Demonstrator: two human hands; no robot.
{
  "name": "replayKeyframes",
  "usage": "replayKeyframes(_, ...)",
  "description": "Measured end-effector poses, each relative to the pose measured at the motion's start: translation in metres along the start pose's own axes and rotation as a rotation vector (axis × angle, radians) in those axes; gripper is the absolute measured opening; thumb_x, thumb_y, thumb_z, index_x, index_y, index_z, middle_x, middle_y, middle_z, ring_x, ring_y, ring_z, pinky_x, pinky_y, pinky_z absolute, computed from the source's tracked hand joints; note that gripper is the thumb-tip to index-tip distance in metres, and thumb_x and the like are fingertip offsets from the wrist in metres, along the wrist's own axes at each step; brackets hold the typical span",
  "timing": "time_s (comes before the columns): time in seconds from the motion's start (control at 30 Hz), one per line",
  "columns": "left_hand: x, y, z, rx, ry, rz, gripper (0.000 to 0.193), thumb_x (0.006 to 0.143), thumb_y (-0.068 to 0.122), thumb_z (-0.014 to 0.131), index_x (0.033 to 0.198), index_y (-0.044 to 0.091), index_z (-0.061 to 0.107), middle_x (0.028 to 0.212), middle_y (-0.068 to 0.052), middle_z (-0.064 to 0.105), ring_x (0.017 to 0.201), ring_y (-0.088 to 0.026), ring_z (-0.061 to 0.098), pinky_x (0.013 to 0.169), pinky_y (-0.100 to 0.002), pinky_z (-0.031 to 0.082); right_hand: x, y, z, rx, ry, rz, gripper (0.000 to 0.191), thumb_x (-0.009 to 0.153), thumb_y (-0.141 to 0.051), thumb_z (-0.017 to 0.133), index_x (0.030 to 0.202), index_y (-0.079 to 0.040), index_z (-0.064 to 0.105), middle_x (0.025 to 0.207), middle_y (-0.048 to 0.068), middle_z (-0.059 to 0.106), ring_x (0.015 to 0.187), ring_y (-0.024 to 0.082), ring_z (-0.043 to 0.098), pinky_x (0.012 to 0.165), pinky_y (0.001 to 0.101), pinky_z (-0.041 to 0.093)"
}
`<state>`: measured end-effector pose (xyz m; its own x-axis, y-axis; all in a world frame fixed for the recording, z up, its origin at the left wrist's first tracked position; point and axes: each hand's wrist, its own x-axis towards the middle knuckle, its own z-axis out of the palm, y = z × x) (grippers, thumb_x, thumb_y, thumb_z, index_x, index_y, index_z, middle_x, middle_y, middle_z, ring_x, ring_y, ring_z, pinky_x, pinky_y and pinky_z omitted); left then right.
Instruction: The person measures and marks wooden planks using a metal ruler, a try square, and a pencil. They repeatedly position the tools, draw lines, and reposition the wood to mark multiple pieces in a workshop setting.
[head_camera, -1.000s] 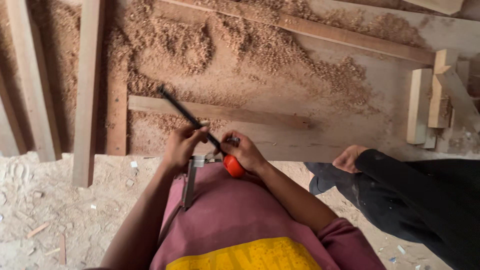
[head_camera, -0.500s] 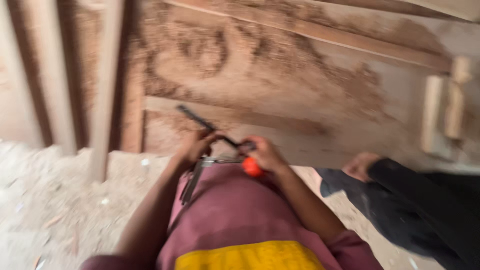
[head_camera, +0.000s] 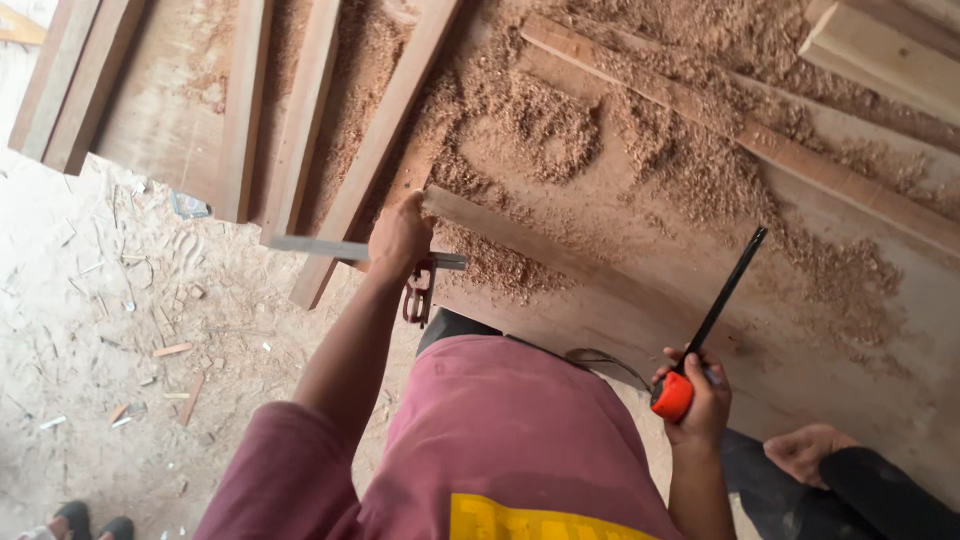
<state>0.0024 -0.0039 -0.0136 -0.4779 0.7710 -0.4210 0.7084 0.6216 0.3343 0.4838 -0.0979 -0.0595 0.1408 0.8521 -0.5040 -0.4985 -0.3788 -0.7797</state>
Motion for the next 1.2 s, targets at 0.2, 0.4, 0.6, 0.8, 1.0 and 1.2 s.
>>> replayKeyframes(0.2,0.017,-0.011,0.021,-0.046,0.076,0.065,0.055,0.088,0.025,0.078,0.138,0.019,0.057,0.094,-0.019,0.075,0.080,-0.034,0.074,0.068,-0.048,0.059,0.028,0.025,0.017,-0.392,0.109,-0.231,0.011,0.103,-0.007,0.056,0.113,-0.004,0.055,0.110,0.019,0.075,0.068,0.020,0.067,0.060,0.0323,0.055)
replayKeyframes(0.4,0.018,-0.004,0.014,-0.116,0.009,0.169,0.068,0.089,0.018,0.075,0.150,0.018,0.044,0.096,-0.021,0.073,0.075,-0.034,0.074,0.061,-0.046,0.061,0.062,0.017,0.038,-0.876,-0.032,-0.542,0.012,0.108,-0.008,0.058,0.117,0.000,0.060,0.113,0.012,0.078,0.077,0.014,0.066,0.069,0.0282,0.054)
replayKeyframes(0.6,0.023,-0.022,0.015,-0.201,0.032,0.323,0.075,0.074,0.022,0.087,0.137,0.011,0.047,0.092,-0.024,0.072,0.075,-0.037,0.073,0.065,-0.048,0.059,0.085,0.012,0.097,-0.952,-0.655,0.022,0.021,0.097,-0.007,0.064,0.117,-0.001,0.068,0.091,0.011,0.079,0.077,0.012,0.071,0.065,0.0283,0.055)
replayKeyframes(0.8,0.012,-0.025,0.015,-0.227,0.160,0.221,0.043,0.091,0.029,0.069,0.122,0.003,0.056,0.086,-0.029,0.070,0.074,-0.045,0.070,0.069,-0.053,0.058,0.099,0.031,0.205,-1.294,-0.686,-0.169,0.013,0.097,-0.013,0.067,0.105,-0.006,0.074,0.078,0.010,0.076,0.070,0.018,0.071,0.064,0.0339,0.055)
replayKeyframes(1.0,-0.003,-0.013,0.006,-0.463,0.389,-0.113,0.049,0.103,0.045,0.055,0.086,0.002,0.069,0.080,-0.030,0.069,0.075,-0.046,0.070,0.072,-0.055,0.054,0.088,0.035,0.229,-1.231,-0.459,-0.684,0.017,0.097,-0.021,0.068,0.107,-0.008,0.073,0.090,0.012,0.077,0.082,0.027,0.075,0.067,0.0374,0.057)
replayKeyframes(1.2,-0.069,0.023,0.086,-0.101,0.316,0.258,0.040,0.105,0.037,0.043,0.098,0.006,0.068,0.080,-0.024,0.069,0.069,-0.042,0.068,0.061,-0.055,0.053,0.084,0.060,0.216,-1.187,-0.452,-0.911,0.019,0.097,-0.026,0.074,0.104,-0.009,0.071,0.096,0.015,0.076,0.085,0.032,0.074,0.069,0.0392,0.057)
